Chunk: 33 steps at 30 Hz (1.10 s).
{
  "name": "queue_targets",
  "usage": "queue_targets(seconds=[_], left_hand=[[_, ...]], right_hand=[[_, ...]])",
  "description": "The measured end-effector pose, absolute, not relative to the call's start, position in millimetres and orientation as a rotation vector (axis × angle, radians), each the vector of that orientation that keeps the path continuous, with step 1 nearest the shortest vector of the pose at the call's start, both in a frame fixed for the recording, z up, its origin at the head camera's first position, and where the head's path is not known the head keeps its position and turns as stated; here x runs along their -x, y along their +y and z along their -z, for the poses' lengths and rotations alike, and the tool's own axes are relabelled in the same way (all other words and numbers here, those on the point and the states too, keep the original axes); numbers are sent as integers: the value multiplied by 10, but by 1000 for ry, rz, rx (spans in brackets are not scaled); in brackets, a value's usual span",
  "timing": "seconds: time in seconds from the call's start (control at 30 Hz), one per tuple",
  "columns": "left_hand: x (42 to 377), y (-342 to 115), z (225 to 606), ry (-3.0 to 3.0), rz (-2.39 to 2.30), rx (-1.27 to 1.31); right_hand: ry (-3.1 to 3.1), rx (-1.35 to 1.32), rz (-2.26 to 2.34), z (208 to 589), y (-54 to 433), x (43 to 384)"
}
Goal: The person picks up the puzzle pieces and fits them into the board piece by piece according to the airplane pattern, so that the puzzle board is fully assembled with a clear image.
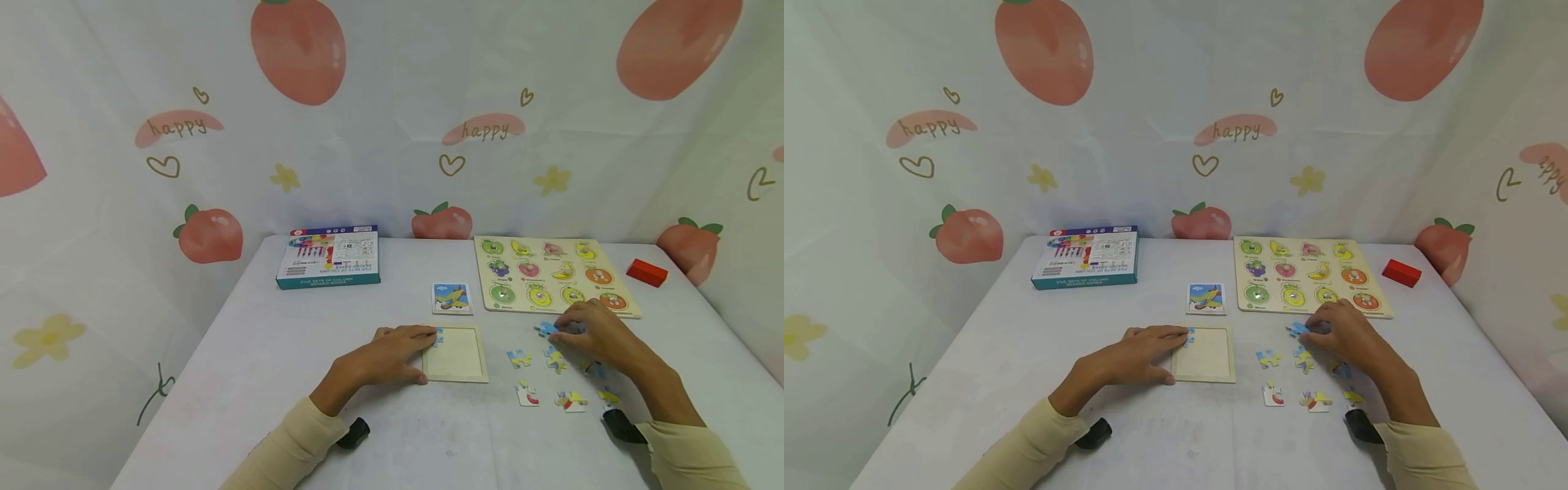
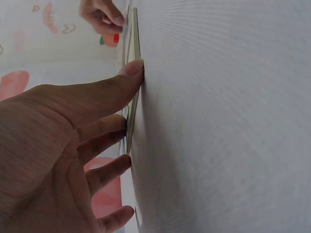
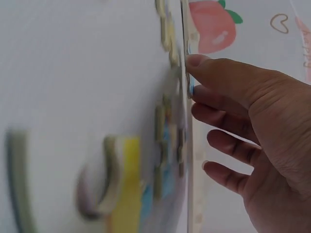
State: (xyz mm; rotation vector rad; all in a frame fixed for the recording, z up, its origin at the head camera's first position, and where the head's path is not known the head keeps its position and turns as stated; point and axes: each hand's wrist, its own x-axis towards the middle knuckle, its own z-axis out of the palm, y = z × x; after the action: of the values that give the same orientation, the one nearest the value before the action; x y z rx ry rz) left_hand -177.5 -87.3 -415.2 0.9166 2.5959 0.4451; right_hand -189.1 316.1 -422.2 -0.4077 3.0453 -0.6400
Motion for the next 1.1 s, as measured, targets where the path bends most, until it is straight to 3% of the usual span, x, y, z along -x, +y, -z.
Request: queue_targets(seconds=[0.47,1.1], left_hand=[[1801,-870,4169,2604,-417,-921],[1808,-872,4169,2600,-421,-908]], right_hand=[[3007,600,714,4063,2640,1938],[2899,791,728,4122,1959,2078]])
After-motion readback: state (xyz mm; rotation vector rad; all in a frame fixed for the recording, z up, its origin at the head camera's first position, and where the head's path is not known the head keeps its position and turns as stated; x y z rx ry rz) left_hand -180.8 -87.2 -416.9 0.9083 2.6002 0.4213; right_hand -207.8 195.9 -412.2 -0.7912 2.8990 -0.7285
